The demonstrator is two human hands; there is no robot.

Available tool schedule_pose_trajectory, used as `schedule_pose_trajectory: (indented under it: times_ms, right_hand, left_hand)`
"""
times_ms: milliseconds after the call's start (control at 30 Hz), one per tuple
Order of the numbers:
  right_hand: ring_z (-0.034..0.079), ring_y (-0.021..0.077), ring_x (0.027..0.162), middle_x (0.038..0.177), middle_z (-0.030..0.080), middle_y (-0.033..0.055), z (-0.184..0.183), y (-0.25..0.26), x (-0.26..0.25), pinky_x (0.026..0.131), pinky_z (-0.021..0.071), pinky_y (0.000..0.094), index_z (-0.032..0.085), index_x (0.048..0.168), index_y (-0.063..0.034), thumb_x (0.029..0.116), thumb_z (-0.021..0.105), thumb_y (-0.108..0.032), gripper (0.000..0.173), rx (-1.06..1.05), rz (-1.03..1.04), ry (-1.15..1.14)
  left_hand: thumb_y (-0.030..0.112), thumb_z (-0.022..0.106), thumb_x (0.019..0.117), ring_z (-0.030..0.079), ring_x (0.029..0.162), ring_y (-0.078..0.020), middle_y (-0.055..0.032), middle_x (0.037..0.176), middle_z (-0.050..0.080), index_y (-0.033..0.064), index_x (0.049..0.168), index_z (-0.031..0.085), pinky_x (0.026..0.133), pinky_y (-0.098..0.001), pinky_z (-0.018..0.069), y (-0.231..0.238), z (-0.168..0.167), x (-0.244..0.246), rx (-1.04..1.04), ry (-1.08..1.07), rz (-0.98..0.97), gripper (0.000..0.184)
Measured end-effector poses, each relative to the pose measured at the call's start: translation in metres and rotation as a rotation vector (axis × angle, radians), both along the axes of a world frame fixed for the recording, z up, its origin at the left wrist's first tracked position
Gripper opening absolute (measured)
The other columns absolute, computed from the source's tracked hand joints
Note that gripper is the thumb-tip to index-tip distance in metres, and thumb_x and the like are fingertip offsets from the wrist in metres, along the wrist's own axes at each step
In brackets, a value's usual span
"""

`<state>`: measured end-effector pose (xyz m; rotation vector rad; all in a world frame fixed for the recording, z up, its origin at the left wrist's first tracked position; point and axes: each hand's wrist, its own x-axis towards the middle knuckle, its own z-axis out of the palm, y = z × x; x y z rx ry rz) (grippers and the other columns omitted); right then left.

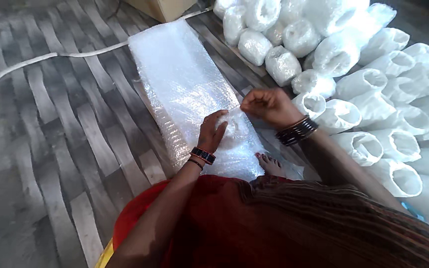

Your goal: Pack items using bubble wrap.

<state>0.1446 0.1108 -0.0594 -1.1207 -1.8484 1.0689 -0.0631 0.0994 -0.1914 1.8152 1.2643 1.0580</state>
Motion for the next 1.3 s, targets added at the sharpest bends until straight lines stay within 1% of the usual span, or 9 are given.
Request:
schedule_pose_trajectory:
  times_ms: [167, 267, 533, 667, 800, 933, 1000, 1067, 1300]
  right_hand:
    - [0.061, 0.0044, 0.069, 0.072, 0.062, -0.0098, -0.042, 0.019, 0.026, 0.073, 0.0555, 0.0268, 0.063, 0.088, -0.0184, 0.0987, 0.049, -0.007, 0.021, -0.335, -0.126, 0.618]
    - [0.059, 0.0052, 0.064, 0.072, 0.061, -0.0065, -0.082, 0.02, 0.012, 0.063, 0.0529, 0.0236, 0.058, 0.088, -0.0154, 0.1009, 0.046, -0.002, 0.022, -0.538, -0.3, 0.682]
    - [0.047, 0.0007, 0.051, 0.066, 0.052, -0.0063, -0.102, 0.012, -0.022, 0.047, 0.0405, 0.0161, 0.052, 0.096, -0.0076, 0.0768, 0.066, 0.017, 0.035, -0.543, -0.104, 0.466]
    - [0.044, 0.0019, 0.058, 0.069, 0.048, -0.0044, -0.101, 0.013, -0.026, 0.057, 0.0417, 0.0194, 0.054, 0.104, -0.0002, 0.0702, 0.08, 0.011, 0.044, -0.332, -0.087, 0.187]
    - [0.043, 0.0026, 0.06, 0.071, 0.047, -0.0032, -0.101, 0.01, -0.031, 0.059, 0.0398, 0.0203, 0.055, 0.108, 0.0037, 0.0678, 0.082, 0.006, 0.049, -0.227, -0.088, 0.082]
    - [0.05, 0.0029, 0.062, 0.078, 0.053, -0.0028, -0.101, 0.007, -0.025, 0.057, 0.0448, 0.0193, 0.052, 0.114, -0.001, 0.0824, 0.063, 0.012, 0.036, -0.457, -0.108, 0.352]
    - [0.05, 0.0024, 0.054, 0.071, 0.055, -0.0058, -0.096, 0.009, -0.019, 0.051, 0.045, 0.0184, 0.053, 0.104, -0.0098, 0.0981, 0.048, 0.0, 0.012, -0.595, -0.164, 0.541]
    - [0.047, 0.003, 0.053, 0.067, 0.051, -0.0071, -0.085, 0.012, -0.01, 0.051, 0.0416, 0.0189, 0.053, 0.095, -0.0139, 0.1068, 0.042, -0.01, 0.017, -0.64, -0.145, 0.613]
    - [0.043, -0.0008, 0.045, 0.059, 0.053, -0.0077, -0.065, 0.018, -0.005, 0.044, 0.036, 0.0159, 0.059, 0.087, -0.0104, 0.098, 0.055, -0.003, 0.014, -0.577, 0.122, 0.416]
  left_hand:
    - [0.014, 0.055, 0.102, 0.056, 0.131, -0.0287, -0.0136, 0.134, 0.065, 0.0047, 0.13, 0.066, 0.112, -0.05, 0.0415, 0.0, 0.002, -0.003, -0.039, -0.037, -0.038, 0.031]
    - [0.013, 0.054, 0.1009, 0.057, 0.13, -0.027, -0.0122, 0.132, 0.067, 0.0031, 0.127, 0.067, 0.112, -0.0485, 0.0416, 0.001, -0.002, -0.004, 0.01, -0.062, -0.058, 0.03]
    - [0.009, 0.053, 0.1003, 0.058, 0.129, -0.0261, -0.0131, 0.129, 0.067, -0.0007, 0.121, 0.066, 0.112, -0.0458, 0.0412, -0.001, -0.009, -0.005, 0.071, -0.087, -0.038, 0.026]
    - [0.019, 0.042, 0.105, 0.055, 0.13, -0.025, -0.0121, 0.13, 0.067, 0.001, 0.119, 0.068, 0.114, -0.0464, 0.0377, -0.002, -0.009, -0.003, 0.016, -0.145, -0.038, 0.035]
    - [0.021, 0.061, 0.0991, 0.059, 0.125, -0.0251, -0.0111, 0.127, 0.069, 0.0033, 0.116, 0.069, 0.109, -0.0484, 0.0419, -0.004, -0.006, 0.003, -0.004, -0.122, 0.058, 0.026]
    - [0.013, 0.067, 0.0951, 0.059, 0.127, -0.0255, -0.01, 0.127, 0.069, 0.0038, 0.117, 0.069, 0.11, -0.05, 0.0423, -0.002, -0.006, 0.002, -0.017, -0.117, 0.072, 0.024]
    - [0.013, 0.065, 0.0954, 0.058, 0.128, -0.0251, -0.009, 0.128, 0.069, 0.0049, 0.118, 0.068, 0.111, -0.0509, 0.0413, -0.001, -0.005, 0.001, -0.032, -0.113, 0.058, 0.024]
    - [0.012, 0.064, 0.0957, 0.058, 0.129, -0.0249, -0.0087, 0.128, 0.069, 0.0051, 0.117, 0.068, 0.111, -0.0498, 0.0411, -0.001, -0.004, 0.001, -0.039, -0.111, 0.052, 0.023]
    - [0.013, 0.064, 0.096, 0.058, 0.126, -0.0269, -0.0113, 0.127, 0.067, 0.0047, 0.121, 0.067, 0.108, -0.0508, 0.0433, 0.0, -0.001, -0.001, -0.091, -0.121, 0.04, 0.027]
